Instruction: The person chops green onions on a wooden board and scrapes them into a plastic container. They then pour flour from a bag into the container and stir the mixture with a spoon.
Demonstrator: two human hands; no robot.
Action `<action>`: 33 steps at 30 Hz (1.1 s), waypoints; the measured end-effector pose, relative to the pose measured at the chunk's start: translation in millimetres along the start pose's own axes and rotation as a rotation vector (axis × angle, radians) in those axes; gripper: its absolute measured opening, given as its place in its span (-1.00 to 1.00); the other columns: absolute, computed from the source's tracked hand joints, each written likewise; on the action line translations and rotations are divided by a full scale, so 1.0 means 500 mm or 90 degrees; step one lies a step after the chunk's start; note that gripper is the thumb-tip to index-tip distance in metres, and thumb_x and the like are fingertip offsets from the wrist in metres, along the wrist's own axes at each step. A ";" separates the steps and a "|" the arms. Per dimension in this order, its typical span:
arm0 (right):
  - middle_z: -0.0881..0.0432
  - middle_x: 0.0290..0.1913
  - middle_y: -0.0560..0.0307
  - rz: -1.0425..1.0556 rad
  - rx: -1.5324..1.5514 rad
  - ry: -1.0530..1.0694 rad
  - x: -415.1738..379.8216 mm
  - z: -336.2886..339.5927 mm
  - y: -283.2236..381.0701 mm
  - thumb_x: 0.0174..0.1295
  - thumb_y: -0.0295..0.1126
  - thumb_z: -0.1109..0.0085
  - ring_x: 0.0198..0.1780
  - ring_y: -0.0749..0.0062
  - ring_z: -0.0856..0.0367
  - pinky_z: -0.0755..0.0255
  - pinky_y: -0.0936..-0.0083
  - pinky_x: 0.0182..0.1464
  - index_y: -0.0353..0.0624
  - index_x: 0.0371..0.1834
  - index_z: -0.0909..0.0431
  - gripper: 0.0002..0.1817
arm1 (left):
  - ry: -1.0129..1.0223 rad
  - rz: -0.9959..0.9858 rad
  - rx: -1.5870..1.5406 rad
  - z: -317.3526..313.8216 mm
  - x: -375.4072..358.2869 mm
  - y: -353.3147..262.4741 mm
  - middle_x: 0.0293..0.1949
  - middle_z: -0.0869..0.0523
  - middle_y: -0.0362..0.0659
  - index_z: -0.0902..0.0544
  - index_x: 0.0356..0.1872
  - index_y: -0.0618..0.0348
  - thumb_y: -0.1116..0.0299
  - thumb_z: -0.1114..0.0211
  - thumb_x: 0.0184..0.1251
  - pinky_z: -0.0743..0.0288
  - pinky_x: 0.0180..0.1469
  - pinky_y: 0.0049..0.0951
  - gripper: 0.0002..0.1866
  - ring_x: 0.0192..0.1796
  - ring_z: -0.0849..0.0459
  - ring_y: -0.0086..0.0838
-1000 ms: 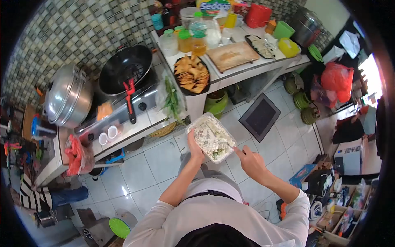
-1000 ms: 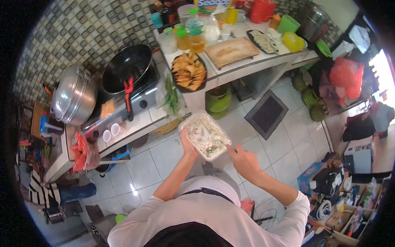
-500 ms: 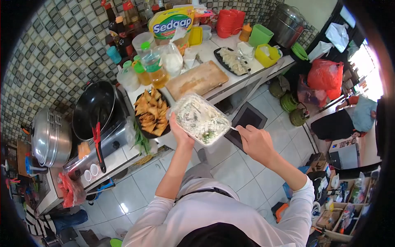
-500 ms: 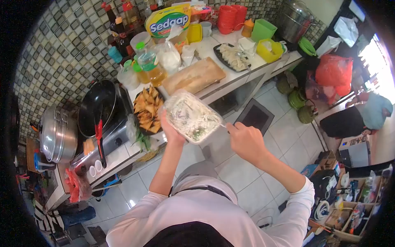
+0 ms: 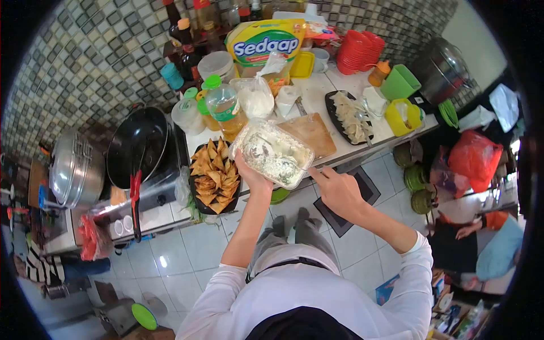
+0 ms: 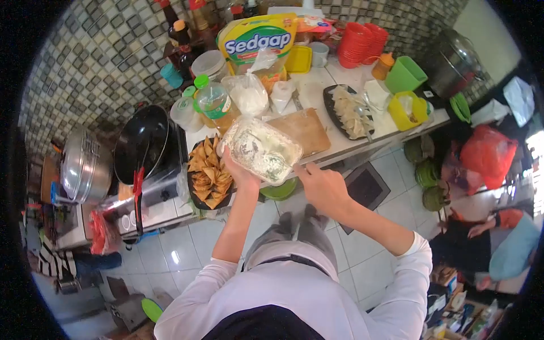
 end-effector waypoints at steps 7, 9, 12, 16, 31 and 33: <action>-0.58 -0.46 0.05 0.156 -0.163 -0.017 0.080 0.018 -0.061 -0.04 -0.50 -0.09 -0.55 0.18 -0.61 -0.50 0.33 -0.53 -0.13 -0.06 -0.55 -0.62 | -0.056 -0.099 -0.048 0.028 0.020 0.016 0.21 -0.43 -0.10 -0.28 0.27 0.15 -0.05 0.01 0.35 -0.37 0.23 -0.19 -0.39 0.24 -0.44 -0.24; -0.58 -0.40 0.04 0.129 -0.163 0.012 0.090 0.005 -0.074 0.01 -0.51 -0.07 -0.52 0.13 -0.61 -0.49 0.30 -0.51 -0.14 -0.13 -0.56 -0.69 | -0.074 -0.113 -0.067 0.032 0.028 0.020 0.19 -0.43 -0.09 -0.28 0.26 0.16 -0.02 0.00 0.36 -0.39 0.21 -0.20 -0.42 0.22 -0.46 -0.24; -0.58 -0.37 -0.01 0.092 -0.111 0.050 0.099 -0.005 -0.093 0.08 -0.50 -0.04 -0.48 0.05 -0.60 -0.48 0.25 -0.46 -0.18 -0.21 -0.58 -0.79 | -0.080 -0.169 -0.063 0.039 0.036 0.021 0.16 -0.44 -0.07 -0.29 0.23 0.18 0.08 -0.01 0.38 -0.45 0.17 -0.22 -0.48 0.19 -0.49 -0.25; -0.59 -0.40 -0.10 0.098 0.080 0.045 0.105 -0.008 -0.110 0.15 -0.48 -0.04 -0.43 -0.06 -0.57 -0.45 0.18 -0.39 -0.22 -0.16 -0.57 -0.79 | -0.102 -0.208 -0.065 0.038 0.030 0.017 0.15 -0.44 -0.05 -0.28 0.23 0.20 0.14 -0.03 0.39 -0.47 0.14 -0.24 -0.51 0.18 -0.49 -0.25; -0.55 -0.33 0.00 0.250 -0.105 0.069 0.092 -0.003 -0.080 -0.06 -0.59 -0.09 -0.55 0.21 -0.61 -0.48 0.31 -0.57 -0.11 0.04 -0.54 -0.52 | -0.136 -0.271 0.045 0.027 0.018 0.001 0.19 -0.43 -0.04 -0.27 0.27 0.23 0.12 0.01 0.42 -0.44 0.20 -0.22 -0.48 0.21 -0.47 -0.24; -0.55 -0.35 0.02 0.266 -0.122 0.035 0.113 0.008 -0.084 -0.07 -0.58 -0.09 -0.55 0.21 -0.61 -0.47 0.31 -0.57 -0.11 0.02 -0.54 -0.53 | -0.145 -0.257 0.031 0.026 0.017 0.003 0.18 -0.43 -0.04 -0.26 0.26 0.23 0.12 0.01 0.42 -0.45 0.19 -0.22 -0.48 0.21 -0.48 -0.24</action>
Point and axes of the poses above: each hand's wrist, its own x-axis towards the middle knuckle, its own z-axis out of the back of the hand, y = z × x, the point moved 6 cm from there along x, towards the middle knuckle
